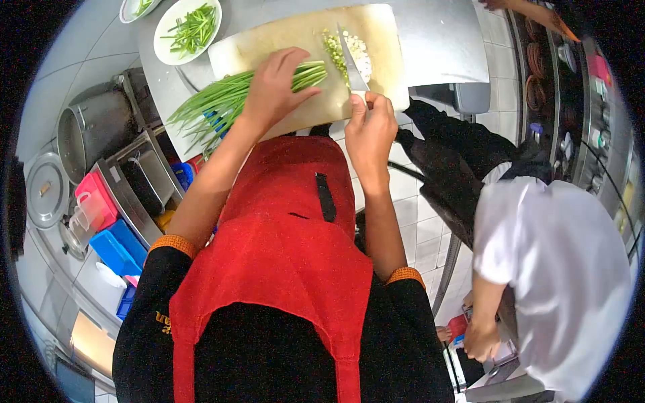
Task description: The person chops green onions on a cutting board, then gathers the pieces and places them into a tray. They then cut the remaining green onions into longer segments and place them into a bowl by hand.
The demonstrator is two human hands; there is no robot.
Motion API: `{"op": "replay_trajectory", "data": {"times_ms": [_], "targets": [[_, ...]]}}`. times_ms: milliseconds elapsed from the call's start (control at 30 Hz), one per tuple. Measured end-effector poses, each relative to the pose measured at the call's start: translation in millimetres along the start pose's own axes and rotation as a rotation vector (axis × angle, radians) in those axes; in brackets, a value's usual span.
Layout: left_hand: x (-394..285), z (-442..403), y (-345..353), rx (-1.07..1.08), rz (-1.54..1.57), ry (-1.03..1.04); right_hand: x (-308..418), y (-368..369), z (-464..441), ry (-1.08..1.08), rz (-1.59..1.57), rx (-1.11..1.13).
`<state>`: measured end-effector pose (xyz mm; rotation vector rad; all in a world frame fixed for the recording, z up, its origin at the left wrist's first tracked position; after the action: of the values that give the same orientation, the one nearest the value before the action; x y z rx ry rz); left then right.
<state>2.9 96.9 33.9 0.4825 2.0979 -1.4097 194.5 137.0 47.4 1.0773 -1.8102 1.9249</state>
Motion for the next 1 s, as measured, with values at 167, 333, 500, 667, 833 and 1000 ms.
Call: {"op": "replay_trajectory", "data": {"times_ms": [167,333,500,667,833,1000], "targets": [[17,2,-53,0.027,-0.155,-0.042,-26,8,15,0.359,-0.308,0.143],[30,4,-81,0.104,-0.211,-0.043,-13,6,22,0.237,-0.291,0.237],[13,0,-67,0.096,-0.19,-0.01,-8,12,22,0.153,-0.211,0.317],[-4,-2,-25,0.185,-0.087,0.091,-3,21,19,0.061,-0.081,0.306],[18,-11,1,0.314,-0.006,0.001,-5,29,22,-0.021,-0.02,0.339],[29,-27,-8,0.344,0.088,0.008,-8,24,20,0.075,-0.138,0.321]]}}
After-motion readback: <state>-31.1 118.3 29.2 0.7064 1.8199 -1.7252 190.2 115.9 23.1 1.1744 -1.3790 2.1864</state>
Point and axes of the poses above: each hand's wrist, its own z-axis away from the middle knuckle, its own y-axis out of the palm, x = y × z, the point moved 8 cm from there along -z, towards the middle knuckle, and after that the axes turned 5 degrees about -y, right-handed, at the moved point
